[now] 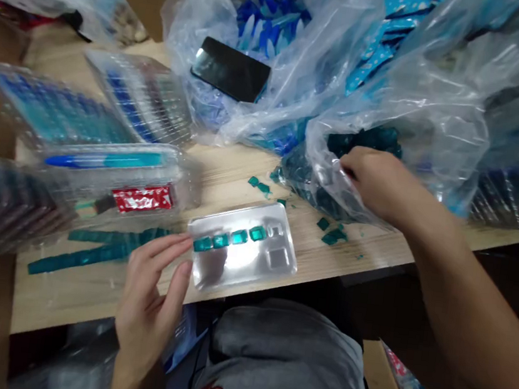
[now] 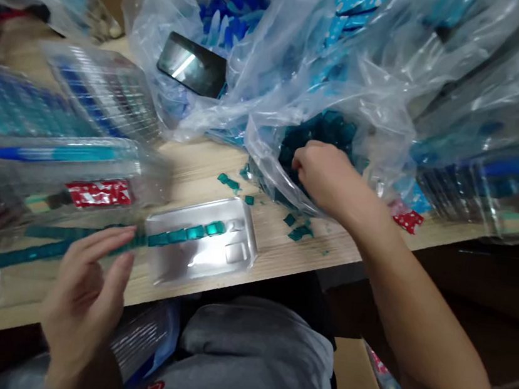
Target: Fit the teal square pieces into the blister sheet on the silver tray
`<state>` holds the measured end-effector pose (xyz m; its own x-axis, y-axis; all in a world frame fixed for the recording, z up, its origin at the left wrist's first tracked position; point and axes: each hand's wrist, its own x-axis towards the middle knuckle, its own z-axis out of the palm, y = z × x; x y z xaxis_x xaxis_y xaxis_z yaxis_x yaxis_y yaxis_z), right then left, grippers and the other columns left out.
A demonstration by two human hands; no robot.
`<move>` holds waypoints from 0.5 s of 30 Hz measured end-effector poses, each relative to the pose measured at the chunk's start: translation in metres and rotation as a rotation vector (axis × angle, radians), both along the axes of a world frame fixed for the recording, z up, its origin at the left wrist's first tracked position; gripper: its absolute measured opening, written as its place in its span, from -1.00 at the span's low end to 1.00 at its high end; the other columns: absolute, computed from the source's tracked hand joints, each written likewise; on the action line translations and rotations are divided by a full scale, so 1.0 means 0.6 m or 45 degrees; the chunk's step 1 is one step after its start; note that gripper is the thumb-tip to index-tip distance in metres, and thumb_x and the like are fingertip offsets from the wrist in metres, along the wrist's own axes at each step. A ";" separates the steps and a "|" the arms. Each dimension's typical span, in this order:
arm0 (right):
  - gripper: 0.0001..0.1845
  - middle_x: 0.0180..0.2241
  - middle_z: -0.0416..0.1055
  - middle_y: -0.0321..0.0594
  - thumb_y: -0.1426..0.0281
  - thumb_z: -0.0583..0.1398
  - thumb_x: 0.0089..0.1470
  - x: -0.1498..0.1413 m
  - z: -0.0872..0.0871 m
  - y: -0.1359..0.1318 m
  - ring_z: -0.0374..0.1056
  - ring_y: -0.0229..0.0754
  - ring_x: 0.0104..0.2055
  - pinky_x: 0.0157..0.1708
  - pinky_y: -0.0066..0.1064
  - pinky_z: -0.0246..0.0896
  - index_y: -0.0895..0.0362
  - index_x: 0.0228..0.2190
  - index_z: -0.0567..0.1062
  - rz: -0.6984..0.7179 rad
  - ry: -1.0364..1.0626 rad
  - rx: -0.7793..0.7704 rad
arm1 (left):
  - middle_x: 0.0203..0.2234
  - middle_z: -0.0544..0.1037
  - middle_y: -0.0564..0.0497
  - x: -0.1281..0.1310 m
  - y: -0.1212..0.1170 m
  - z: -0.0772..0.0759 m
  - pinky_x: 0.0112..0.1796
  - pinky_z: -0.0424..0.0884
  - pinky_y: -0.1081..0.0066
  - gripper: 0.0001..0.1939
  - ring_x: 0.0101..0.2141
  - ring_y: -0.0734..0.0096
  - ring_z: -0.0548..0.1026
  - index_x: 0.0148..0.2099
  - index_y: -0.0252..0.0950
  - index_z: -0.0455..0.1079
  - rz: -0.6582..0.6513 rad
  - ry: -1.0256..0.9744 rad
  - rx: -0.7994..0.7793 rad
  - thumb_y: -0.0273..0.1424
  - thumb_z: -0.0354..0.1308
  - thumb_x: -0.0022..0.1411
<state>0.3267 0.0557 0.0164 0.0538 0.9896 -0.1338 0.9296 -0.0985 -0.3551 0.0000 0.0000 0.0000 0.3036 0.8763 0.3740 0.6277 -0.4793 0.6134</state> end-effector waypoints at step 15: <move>-0.89 -0.29 0.58 -0.33 0.45 0.36 -0.01 -0.177 0.004 -0.149 0.52 -0.28 -0.20 -0.16 -0.41 0.49 0.00 -0.38 0.61 -0.361 2.095 0.149 | -0.18 0.53 0.02 0.098 -0.021 0.007 -0.15 0.49 0.39 -0.74 -0.15 0.41 0.50 0.05 -0.13 0.34 -0.325 -0.491 -0.317 -0.44 0.13 0.32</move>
<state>0.2202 -0.0336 0.0191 0.1078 0.9817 -0.1568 -0.4573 -0.0911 -0.8846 0.0591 -0.0123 0.0043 0.4007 0.8689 0.2908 0.2161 -0.3980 0.8916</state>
